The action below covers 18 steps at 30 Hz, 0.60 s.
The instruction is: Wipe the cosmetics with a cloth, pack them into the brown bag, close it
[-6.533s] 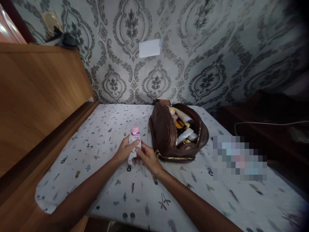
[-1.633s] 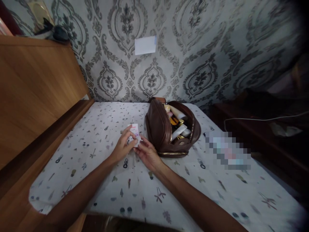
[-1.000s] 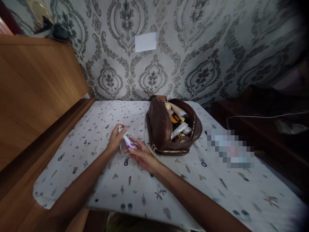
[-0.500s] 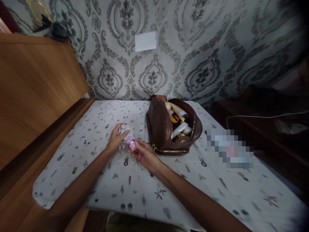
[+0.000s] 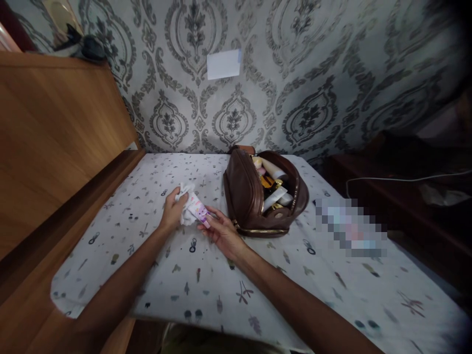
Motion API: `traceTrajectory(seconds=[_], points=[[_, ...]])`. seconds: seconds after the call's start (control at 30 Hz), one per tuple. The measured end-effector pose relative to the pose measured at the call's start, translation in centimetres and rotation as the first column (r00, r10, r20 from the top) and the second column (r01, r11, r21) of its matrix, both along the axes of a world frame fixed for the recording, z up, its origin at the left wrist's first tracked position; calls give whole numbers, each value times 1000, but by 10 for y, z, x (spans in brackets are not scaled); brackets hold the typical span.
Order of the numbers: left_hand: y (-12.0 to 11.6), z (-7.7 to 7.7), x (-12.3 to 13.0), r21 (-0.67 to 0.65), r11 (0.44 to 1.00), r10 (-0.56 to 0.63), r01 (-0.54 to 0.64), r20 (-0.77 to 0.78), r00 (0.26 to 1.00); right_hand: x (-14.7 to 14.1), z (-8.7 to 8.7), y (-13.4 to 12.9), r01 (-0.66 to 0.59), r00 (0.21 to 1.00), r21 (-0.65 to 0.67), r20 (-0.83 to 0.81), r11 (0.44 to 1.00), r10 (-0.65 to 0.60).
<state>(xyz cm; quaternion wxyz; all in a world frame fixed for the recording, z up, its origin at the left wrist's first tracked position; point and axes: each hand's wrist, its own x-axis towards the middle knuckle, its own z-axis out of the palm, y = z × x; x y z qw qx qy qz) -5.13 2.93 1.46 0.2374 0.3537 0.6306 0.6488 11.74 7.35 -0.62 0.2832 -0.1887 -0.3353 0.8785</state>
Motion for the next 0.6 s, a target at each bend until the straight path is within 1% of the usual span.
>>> traceTrajectory(seconds=[0.07, 0.13, 0.2, 0.23, 0.3, 0.37, 0.47, 0.53, 0.6], points=[[0, 2, 1, 28, 998, -51, 49, 99, 994, 1, -1, 1, 9, 1000, 11, 0, 1000, -9], [-1, 6, 3, 45, 987, -158, 153, 150, 976, 1, -3, 2, 4, 1000, -1, 2, 1000, -4], [-3, 11, 3, 49, 960, -281, 277, 145, 949, 1, -4, 2, -15, 1000, -17, 3, 1000, 15], [-5, 12, 3, 46, 946, -323, 320, 131, 937, 1, -5, 3, -29, 1000, -23, 2, 999, 29], [-6, 13, 3, 39, 935, -356, 353, 104, 929, 0, -6, 3, -57, 998, -33, -7, 998, 57], [-6, 10, 3, 24, 942, -336, 335, 85, 938, -1, -7, 4, -84, 996, -49, -17, 995, 83], [-3, 6, 3, 8, 962, -272, 272, 15, 962, -1, -6, 4, -119, 993, -61, -11, 991, 118], [-1, 4, 3, 0, 978, -208, 208, -53, 977, -1, -5, 3, -127, 992, -41, 2, 991, 127], [0, 1, 1, -18, 993, -117, 115, -103, 988, 0, -4, 1, -131, 991, -12, 12, 991, 131]])
